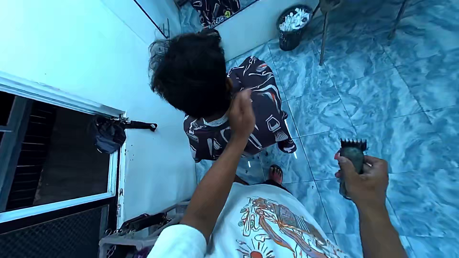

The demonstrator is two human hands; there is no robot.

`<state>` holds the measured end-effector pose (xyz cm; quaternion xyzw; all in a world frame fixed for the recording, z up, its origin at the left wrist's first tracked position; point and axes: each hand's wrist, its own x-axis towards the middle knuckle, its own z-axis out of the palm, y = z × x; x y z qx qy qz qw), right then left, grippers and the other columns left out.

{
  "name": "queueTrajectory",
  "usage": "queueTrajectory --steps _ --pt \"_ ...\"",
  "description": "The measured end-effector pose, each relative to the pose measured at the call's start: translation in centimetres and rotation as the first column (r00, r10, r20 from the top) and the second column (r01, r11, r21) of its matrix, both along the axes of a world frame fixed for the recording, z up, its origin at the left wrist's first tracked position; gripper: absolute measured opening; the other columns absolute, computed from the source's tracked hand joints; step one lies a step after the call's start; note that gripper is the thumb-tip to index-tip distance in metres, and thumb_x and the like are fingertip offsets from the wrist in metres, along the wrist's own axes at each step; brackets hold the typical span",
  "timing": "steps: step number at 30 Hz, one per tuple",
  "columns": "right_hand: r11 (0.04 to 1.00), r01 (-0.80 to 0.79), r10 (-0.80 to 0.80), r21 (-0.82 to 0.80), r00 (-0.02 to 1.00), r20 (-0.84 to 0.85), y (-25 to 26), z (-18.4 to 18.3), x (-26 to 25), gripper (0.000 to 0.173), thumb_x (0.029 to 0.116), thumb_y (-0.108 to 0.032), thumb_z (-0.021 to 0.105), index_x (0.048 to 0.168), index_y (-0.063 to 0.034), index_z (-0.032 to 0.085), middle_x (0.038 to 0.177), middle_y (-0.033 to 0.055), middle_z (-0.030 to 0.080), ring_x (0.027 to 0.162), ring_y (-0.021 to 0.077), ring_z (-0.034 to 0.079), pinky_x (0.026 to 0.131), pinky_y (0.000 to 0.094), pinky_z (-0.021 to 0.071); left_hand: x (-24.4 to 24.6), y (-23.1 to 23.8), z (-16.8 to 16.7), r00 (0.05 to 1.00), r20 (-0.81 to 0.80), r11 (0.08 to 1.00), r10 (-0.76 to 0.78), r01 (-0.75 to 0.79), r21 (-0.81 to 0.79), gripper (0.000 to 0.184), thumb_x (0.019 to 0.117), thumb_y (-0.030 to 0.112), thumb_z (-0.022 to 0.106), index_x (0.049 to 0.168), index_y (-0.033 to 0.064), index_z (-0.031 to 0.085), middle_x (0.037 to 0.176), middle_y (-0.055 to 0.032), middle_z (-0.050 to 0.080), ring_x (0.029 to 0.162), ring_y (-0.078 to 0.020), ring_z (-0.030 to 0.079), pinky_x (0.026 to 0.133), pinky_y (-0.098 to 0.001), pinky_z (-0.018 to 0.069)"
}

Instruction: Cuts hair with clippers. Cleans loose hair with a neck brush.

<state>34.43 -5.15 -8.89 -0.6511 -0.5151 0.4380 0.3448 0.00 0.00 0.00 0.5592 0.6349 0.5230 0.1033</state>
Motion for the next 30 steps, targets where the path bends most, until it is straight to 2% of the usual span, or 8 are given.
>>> queueTrajectory --steps 3,5,7,10,16,22,26,30 --pt "0.994 0.09 -0.099 -0.057 0.982 -0.162 -1.5 -0.1 -0.2 0.065 0.0973 -0.035 0.069 0.139 0.0021 0.037 0.094 0.0089 0.067 0.06 0.0141 0.067 0.054 0.0341 0.0612 -7.1 -12.5 -1.8 0.952 0.116 0.958 0.283 -0.285 -0.001 0.055 0.1136 0.029 0.022 0.113 -0.004 0.067 0.104 -0.0117 0.077 0.098 -0.0231 0.074 0.094 -0.0468 0.0602" --pt "0.978 0.147 -0.179 -0.145 0.956 -0.234 -3.0 -0.4 0.4 0.068 0.0999 -0.034 0.064 0.151 -0.0042 0.03 0.097 0.0084 0.066 0.059 0.0168 0.067 0.05 0.0353 0.0612 -14.8 -20.6 -2.4 0.724 0.132 0.735 0.677 -0.675 -0.072 0.053 0.1133 0.022 0.02 0.112 -0.0126 0.061 0.089 -0.0149 0.072 0.082 -0.0204 0.071 0.079 -0.04 0.0598" --pt "0.96 0.192 -0.24 -0.202 0.939 -0.246 -5.0 -0.3 1.2 0.067 0.1018 -0.037 0.06 0.156 -0.009 0.031 0.099 0.0076 0.067 0.058 0.0174 0.067 0.048 0.0353 0.0599 -21.0 -26.4 -0.4 0.533 0.051 0.536 0.844 -0.842 -0.069 0.051 0.1132 0.021 0.022 0.121 -0.0152 0.057 0.1 -0.0192 0.068 0.089 -0.0204 0.067 0.085 -0.0373 0.0561" --pt "0.946 0.258 -0.297 -0.199 0.932 -0.206 -7.7 0.4 1.6 0.057 0.1044 -0.037 0.056 0.15 -0.0075 0.04 0.098 0.0063 0.068 0.058 0.017 0.067 0.048 0.0351 0.0602 -26.6 -26.6 2.6 0.508 0.05 0.495 0.86 -0.854 0.159 0.047 0.1123 0.015 0.026 0.117 -0.0192 0.058 0.106 -0.0237 0.066 0.101 -0.0214 0.065 0.098 -0.0345 0.0505" --pt "0.808 0.57 -0.588 -0.15 0.798 -0.13 -13.8 3.8 -6.1 0.042 0.1063 -0.041 0.055 0.134 -0.0091 0.049 0.088 0.0012 0.068 0.054 0.0156 0.066 0.048 0.0345 0.0601 -31.4 -15.5 1.4 0.825 0.117 0.793 0.552 -0.563 0.232 0.041 0.1124 0.018 0.032 0.116 -0.0125 0.06 0.113 -0.0181 0.067 0.11 -0.019 0.063 0.102 -0.0364 0.0491" --pt "0.734 0.589 -0.656 -0.338 0.743 -0.129 -21.3 4.7 -18.7 0.044 0.107 -0.043 0.052 0.133 -0.0084 0.05 0.088 0.0067 0.069 0.057 0.0195 0.067 0.048 0.0388 0.0601 -35.4 -11.2 -0.4 0.927 0.158 0.892 0.341 -0.372 0.255 0.035 0.1119 0.017 0.038 0.112 -0.0091 0.06 0.112 -0.0135 0.067 0.111 -0.0155 0.063 0.102 -0.0338 0.0488" --pt "0.784 0.414 -0.513 -0.462 0.852 -0.107 -22.7 4.5 -24.6 0.048 0.1039 -0.036 0.059 0.138 -0.0036 0.052 0.101 0.0163 0.069 0.061 0.026 0.067 0.052 0.0451 0.0603 -31.9 -8.9 6.5 0.996 0.083 0.882 -0.042 -0.002 0.471 0.028 0.1109 0.02 0.043 0.115 0.0018 0.065 0.116 -0.0015 0.07 0.118 -0.0095 0.061 0.102 -0.0336 0.0475" --pt "0.944 0.125 -0.205 -0.306 0.947 -0.246 -17.5 6.9 -29.1 0.048 0.0992 -0.029 0.065 0.136 0.0004 0.055 0.11 0.0177 0.068 0.079 0.0272 0.072 0.066 0.0464 0.0639 -24.2 -5.8 15.1 0.849 -0.4 0.826 -0.346 0.478 0.299 0.036 0.1039 0.035 0.058 0.122 0.007 0.07 0.127 -0.0143 0.068 0.134 -0.0304 0.054 0.122 -0.0563 0.0286"
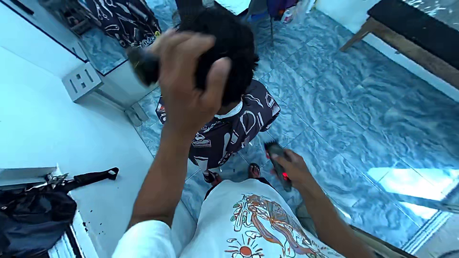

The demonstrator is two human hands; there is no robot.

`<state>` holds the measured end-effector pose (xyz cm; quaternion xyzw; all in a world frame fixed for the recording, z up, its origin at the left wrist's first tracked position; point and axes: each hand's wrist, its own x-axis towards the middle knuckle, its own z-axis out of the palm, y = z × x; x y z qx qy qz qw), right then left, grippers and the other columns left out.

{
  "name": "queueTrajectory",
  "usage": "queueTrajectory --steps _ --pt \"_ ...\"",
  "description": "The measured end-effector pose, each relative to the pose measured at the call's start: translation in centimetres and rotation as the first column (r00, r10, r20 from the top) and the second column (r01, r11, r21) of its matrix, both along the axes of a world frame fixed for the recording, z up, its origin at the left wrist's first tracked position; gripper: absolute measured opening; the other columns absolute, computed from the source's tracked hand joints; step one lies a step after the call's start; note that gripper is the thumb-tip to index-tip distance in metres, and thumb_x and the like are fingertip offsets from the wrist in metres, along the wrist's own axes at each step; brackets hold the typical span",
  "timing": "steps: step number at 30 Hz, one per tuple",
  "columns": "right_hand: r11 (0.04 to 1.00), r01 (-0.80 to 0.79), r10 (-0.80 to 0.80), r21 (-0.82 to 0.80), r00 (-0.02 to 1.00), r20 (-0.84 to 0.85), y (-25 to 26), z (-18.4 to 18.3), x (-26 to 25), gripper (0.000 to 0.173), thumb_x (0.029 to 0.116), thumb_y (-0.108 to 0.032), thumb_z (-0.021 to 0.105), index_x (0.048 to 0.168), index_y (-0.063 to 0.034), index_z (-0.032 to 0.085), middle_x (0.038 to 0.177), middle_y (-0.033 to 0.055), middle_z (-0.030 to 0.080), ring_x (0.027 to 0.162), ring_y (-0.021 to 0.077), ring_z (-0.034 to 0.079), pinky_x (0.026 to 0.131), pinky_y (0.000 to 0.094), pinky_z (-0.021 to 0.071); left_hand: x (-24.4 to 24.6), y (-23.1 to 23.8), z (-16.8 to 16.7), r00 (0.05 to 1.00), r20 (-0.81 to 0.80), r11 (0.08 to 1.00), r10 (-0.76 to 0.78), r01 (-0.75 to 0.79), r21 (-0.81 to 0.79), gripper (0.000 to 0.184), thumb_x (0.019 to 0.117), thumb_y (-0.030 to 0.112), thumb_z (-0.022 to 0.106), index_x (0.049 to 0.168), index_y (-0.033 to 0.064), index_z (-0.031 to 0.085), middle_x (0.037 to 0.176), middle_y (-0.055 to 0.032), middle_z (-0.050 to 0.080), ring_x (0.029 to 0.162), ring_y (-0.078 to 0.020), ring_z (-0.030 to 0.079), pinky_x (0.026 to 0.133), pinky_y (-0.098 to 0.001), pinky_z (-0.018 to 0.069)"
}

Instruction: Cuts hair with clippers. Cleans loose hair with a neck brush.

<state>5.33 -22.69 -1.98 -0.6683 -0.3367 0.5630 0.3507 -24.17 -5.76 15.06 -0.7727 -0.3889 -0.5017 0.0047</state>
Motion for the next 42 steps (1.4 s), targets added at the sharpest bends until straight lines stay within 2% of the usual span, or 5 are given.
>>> queueTrajectory --steps 3,8,16,29,42 --pt "0.969 -0.112 0.125 0.219 0.991 -0.045 5.4 1.7 -2.7 0.043 0.0982 -0.03 0.066 0.132 -0.0038 0.062 0.109 0.0136 0.071 0.09 0.0238 0.072 0.079 0.0447 0.0621 5.0 1.9 3.9 0.755 -0.655 0.898 0.006 -0.292 -0.329 0.06 0.1013 0.057 0.047 0.158 0.0383 0.04 0.167 -0.0146 0.032 0.147 -0.0456 0.037 0.11 -0.0753 0.0281" --pt "0.949 -0.238 0.282 0.205 0.933 -0.223 12.5 4.4 -4.9 0.04 0.1006 -0.028 0.065 0.131 -0.0026 0.062 0.106 0.0151 0.071 0.084 0.0253 0.071 0.074 0.0426 0.0625 7.0 3.7 4.2 0.49 -0.87 0.785 -0.048 -0.521 -0.336 0.079 0.0952 0.073 0.042 0.163 0.0352 0.03 0.17 -0.0241 0.016 0.14 -0.0611 0.036 0.103 -0.0879 0.0191" --pt "0.92 -0.392 0.379 0.03 0.866 -0.327 16.4 5.7 -3.5 0.04 0.0993 -0.035 0.069 0.118 0.0001 0.063 0.088 0.0166 0.071 0.063 0.024 0.07 0.056 0.0382 0.062 4.5 6.6 1.9 0.546 -0.837 0.769 -0.037 -0.52 -0.373 0.101 0.0784 0.095 0.033 0.164 0.0437 0.017 0.174 -0.0136 0.001 0.149 -0.0547 0.027 0.1 -0.0862 0.0274" --pt "0.916 -0.378 0.4 0.13 0.873 -0.278 17.4 5.8 -3.9 0.035 0.0978 -0.029 0.072 0.111 0.0028 0.063 0.087 0.0166 0.07 0.064 0.0234 0.07 0.058 0.0376 0.063 3.5 8.9 1.8 0.601 -0.797 0.74 -0.059 -0.51 -0.439 0.114 0.0622 0.1 0.053 0.16 0.0474 0.026 0.174 -0.011 0.002 0.15 -0.0481 0.028 0.104 -0.0772 0.0352" --pt "0.913 -0.353 0.399 0.203 0.874 -0.277 17.3 5.9 -4.3 0.035 0.0974 -0.028 0.073 0.108 0.004 0.064 0.086 0.0154 0.071 0.065 0.023 0.071 0.06 0.0373 0.0634 3.5 10.3 1.4 0.629 -0.772 0.772 -0.092 -0.444 -0.454 0.1 0.0742 0.087 0.062 0.159 0.0427 0.032 0.168 -0.0181 0.022 0.139 -0.049 0.042 0.104 -0.0754 0.0368"
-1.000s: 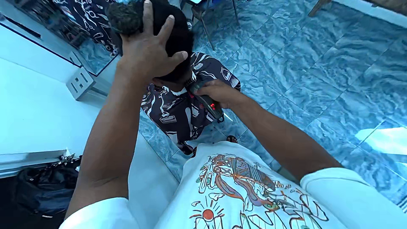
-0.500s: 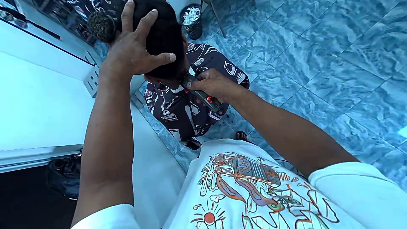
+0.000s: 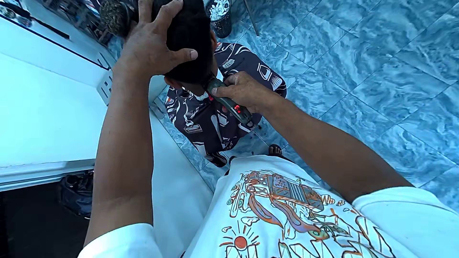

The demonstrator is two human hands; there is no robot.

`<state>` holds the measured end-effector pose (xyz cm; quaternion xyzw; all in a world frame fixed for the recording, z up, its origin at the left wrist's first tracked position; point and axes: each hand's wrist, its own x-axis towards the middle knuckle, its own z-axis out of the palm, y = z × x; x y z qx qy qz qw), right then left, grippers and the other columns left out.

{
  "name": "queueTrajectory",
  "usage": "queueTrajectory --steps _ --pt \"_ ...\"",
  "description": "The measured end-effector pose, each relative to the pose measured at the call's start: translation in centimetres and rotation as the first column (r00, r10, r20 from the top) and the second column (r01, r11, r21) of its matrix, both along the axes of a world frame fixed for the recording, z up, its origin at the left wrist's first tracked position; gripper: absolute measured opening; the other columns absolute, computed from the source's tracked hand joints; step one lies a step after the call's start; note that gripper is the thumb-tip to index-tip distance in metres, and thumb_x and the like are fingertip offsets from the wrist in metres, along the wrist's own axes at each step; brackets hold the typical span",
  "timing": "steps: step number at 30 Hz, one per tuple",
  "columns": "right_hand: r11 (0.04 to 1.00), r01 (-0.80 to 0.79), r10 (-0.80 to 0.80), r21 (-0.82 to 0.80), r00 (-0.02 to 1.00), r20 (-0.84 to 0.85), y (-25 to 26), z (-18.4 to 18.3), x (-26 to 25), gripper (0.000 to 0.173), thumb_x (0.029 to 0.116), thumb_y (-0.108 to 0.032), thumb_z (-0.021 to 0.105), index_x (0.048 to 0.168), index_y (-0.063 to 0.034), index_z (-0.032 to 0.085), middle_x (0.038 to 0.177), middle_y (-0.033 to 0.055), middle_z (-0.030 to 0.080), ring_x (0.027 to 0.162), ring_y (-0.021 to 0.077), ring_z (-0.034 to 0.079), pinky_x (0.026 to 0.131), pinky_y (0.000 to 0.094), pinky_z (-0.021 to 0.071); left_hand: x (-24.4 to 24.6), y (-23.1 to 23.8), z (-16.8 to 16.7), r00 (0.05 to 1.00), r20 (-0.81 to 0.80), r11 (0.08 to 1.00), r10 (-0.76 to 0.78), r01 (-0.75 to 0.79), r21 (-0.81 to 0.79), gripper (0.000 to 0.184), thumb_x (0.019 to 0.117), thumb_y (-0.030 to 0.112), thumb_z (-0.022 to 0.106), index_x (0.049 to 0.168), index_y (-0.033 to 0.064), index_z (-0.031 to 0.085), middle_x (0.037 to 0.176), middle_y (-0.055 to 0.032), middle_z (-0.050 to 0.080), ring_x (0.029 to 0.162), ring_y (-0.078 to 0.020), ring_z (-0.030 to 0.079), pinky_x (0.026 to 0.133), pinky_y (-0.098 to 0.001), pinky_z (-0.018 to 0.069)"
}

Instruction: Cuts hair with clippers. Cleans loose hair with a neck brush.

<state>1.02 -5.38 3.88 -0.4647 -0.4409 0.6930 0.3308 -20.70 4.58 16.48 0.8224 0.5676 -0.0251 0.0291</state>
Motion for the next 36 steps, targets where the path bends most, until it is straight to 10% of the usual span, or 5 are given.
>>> queueTrajectory --steps 14,36 --pt "0.999 0.015 -0.014 0.039 1.0 -0.024 0.0 -0.5 0.0 0.033 0.0974 -0.024 0.073 0.115 0.002 0.063 0.095 0.0157 0.07 0.071 0.0232 0.072 0.063 0.0371 0.0638 0.5 0.5 -0.1 0.998 -0.055 1.0 0.003 -0.002 0.019 0.118 0.0562 0.099 0.06 0.158 0.046 0.032 0.169 -0.0137 0.022 0.143 -0.0463 0.041 0.102 -0.0776 0.037" --pt "0.988 0.068 -0.037 0.138 0.976 -0.217 0.1 -0.8 -0.3 0.035 0.0969 -0.015 0.072 0.125 0.0027 0.06 0.105 0.0169 0.07 0.084 0.024 0.072 0.074 0.0377 0.0638 1.2 0.1 0.3 0.998 -0.059 0.999 0.01 -0.008 0.032 0.105 0.0658 0.09 0.064 0.157 0.045 0.035 0.172 -0.0123 0.013 0.143 -0.0508 0.036 0.102 -0.077 0.0356"
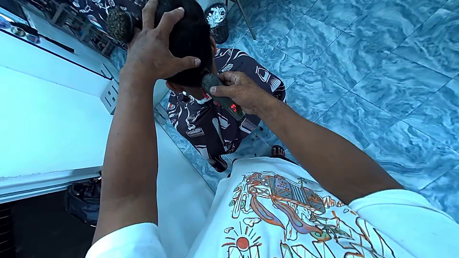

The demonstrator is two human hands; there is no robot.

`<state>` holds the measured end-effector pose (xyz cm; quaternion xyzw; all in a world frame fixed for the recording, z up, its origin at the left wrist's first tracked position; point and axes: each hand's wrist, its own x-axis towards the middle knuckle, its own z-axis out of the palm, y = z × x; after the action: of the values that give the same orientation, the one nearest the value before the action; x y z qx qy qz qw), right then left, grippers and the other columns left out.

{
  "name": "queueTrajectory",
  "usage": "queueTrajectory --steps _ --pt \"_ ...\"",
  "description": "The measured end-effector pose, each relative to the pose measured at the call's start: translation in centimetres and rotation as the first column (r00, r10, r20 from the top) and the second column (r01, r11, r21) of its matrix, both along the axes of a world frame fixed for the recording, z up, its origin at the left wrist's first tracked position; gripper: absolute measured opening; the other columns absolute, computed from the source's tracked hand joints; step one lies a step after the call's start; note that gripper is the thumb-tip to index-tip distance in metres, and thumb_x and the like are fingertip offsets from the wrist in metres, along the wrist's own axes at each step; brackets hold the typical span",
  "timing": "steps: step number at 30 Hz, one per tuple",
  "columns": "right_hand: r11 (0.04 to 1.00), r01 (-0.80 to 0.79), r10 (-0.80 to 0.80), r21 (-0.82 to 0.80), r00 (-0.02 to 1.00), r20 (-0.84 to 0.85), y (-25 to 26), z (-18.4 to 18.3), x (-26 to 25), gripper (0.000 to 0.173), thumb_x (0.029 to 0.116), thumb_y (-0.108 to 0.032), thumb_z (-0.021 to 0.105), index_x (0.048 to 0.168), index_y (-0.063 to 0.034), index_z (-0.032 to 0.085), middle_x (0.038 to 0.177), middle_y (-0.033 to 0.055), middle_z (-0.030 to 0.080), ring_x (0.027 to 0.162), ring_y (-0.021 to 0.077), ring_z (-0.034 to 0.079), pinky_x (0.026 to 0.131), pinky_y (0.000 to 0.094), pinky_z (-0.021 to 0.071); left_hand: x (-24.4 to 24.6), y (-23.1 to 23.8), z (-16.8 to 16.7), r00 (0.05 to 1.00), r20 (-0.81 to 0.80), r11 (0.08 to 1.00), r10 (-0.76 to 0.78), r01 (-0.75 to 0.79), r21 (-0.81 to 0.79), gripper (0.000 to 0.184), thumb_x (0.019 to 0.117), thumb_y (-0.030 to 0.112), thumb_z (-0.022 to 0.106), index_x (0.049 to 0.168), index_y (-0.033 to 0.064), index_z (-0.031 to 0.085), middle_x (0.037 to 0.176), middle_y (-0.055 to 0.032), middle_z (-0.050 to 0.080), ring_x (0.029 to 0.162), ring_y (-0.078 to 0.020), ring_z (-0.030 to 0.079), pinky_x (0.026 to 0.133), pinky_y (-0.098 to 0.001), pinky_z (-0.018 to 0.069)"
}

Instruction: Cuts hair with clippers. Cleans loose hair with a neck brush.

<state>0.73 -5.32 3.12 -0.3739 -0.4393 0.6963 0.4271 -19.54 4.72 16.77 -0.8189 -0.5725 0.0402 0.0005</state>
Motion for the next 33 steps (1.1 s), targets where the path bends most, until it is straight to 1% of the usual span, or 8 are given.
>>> queueTrajectory --steps 4,8,12,17,21,25,30,33 --pt "0.995 0.023 -0.006 -0.097 0.985 0.175 -0.1 0.0 -0.1 0.032 0.0953 -0.02 0.074 0.117 0.0012 0.063 0.098 0.0156 0.07 0.076 0.023 0.071 0.067 0.0373 0.063 0.0 0.0 0.0 1.0 -0.005 1.0 0.005 -0.005 0.001 0.106 0.0651 0.091 0.063 0.157 0.0456 0.035 0.173 -0.0115 0.013 0.144 -0.0501 0.037 0.102 -0.0764 0.0367" --pt "1.0 -0.004 0.004 0.003 0.999 -0.042 0.2 0.2 0.4 0.035 0.0979 -0.015 0.07 0.127 0.0028 0.06 0.106 0.017 0.07 0.085 0.0243 0.072 0.075 0.038 0.0637 0.1 0.0 -0.1 1.0 -0.014 1.0 0.012 -0.012 0.009 0.105 0.0653 0.091 0.063 0.156 0.046 0.035 0.173 -0.0113 0.013 0.144 -0.0511 0.036 0.101 -0.0774 0.0367" --pt "0.994 0.022 -0.003 -0.112 0.986 0.166 0.0 0.3 0.3 0.03 0.095 -0.019 0.074 0.115 0.0011 0.064 0.096 0.0151 0.071 0.074 0.0227 0.071 0.066 0.0367 0.0623 0.2 -0.2 0.1 1.0 -0.02 1.0 0.021 -0.021 -0.003 0.104 0.0665 0.09 0.062 0.157 0.0456 0.034 0.173 -0.0112 0.012 0.144 -0.0512 0.036 0.101 -0.0772 0.0364" --pt "1.0 -0.011 0.01 -0.013 0.996 -0.084 0.3 0.5 0.7 0.035 0.0979 -0.015 0.07 0.127 0.0018 0.061 0.106 0.0169 0.069 0.086 0.0249 0.071 0.075 0.0386 0.0633 0.1 0.0 0.0 1.0 -0.024 1.0 0.018 -0.017 0.007 0.103 0.0668 0.091 0.06 0.156 0.0473 0.033 0.173 -0.0112 0.011 0.143 -0.0522 0.036 0.098 -0.0784 0.0374" --pt "0.991 0.01 0.012 -0.13 0.986 0.166 0.1 0.8 0.6 0.031 0.0951 -0.02 0.074 0.117 0.0006 0.065 0.097 0.0154 0.071 0.075 0.0234 0.071 0.065 0.038 0.0624 0.3 -0.1 0.0 0.999 -0.03 0.999 0.037 -0.037 0.0 0.101 0.0691 0.094 0.053 0.156 0.0477 0.033 0.174 -0.009 0.01 0.144 -0.0504 0.036 0.099 -0.0782 0.0373" --pt "0.999 -0.025 0.02 -0.043 0.995 -0.1 0.7 0.5 1.3 0.032 0.1 -0.017 0.067 0.126 0.0017 0.062 0.104 0.0173 0.07 0.084 0.0255 0.072 0.075 0.0395 0.0633 0.5 -0.2 0.0 0.998 -0.031 0.999 0.046 -0.046 0.003 0.1 0.0701 0.092 0.055 0.156 0.047 0.033 0.173 -0.0108 0.01 0.143 -0.0518 0.036 0.098 -0.0782 0.0374" --pt "0.984 -0.022 0.054 -0.177 0.983 0.177 1.0 0.5 1.8 0.03 0.0983 -0.022 0.071 0.116 0.0015 0.065 0.094 0.0155 0.07 0.069 0.0218 0.07 0.061 0.0351 0.0618 0.7 -0.1 -0.3 0.998 -0.012 0.998 0.057 -0.057 0.035 0.101 0.0678 0.098 0.048 0.154 0.0475 0.037 0.173 -0.0098 0.015 0.143 -0.0484 0.038 0.1 -0.0762 0.0375" --pt "0.994 -0.049 0.048 -0.099 0.999 -0.006 1.7 0.4 2.5 0.032 0.0998 -0.021 0.068 0.123 0.0009 0.063 0.098 0.0164 0.07 0.075 0.0231 0.071 0.066 0.0372 0.0627 0.9 0.0 -0.4 0.997 -0.006 0.996 0.071 -0.071 0.049 0.101 0.0674 0.099 0.047 0.154 0.0468 0.038 0.172 -0.01 0.017 0.143 -0.0482 0.038 0.099 -0.0765 0.0376"
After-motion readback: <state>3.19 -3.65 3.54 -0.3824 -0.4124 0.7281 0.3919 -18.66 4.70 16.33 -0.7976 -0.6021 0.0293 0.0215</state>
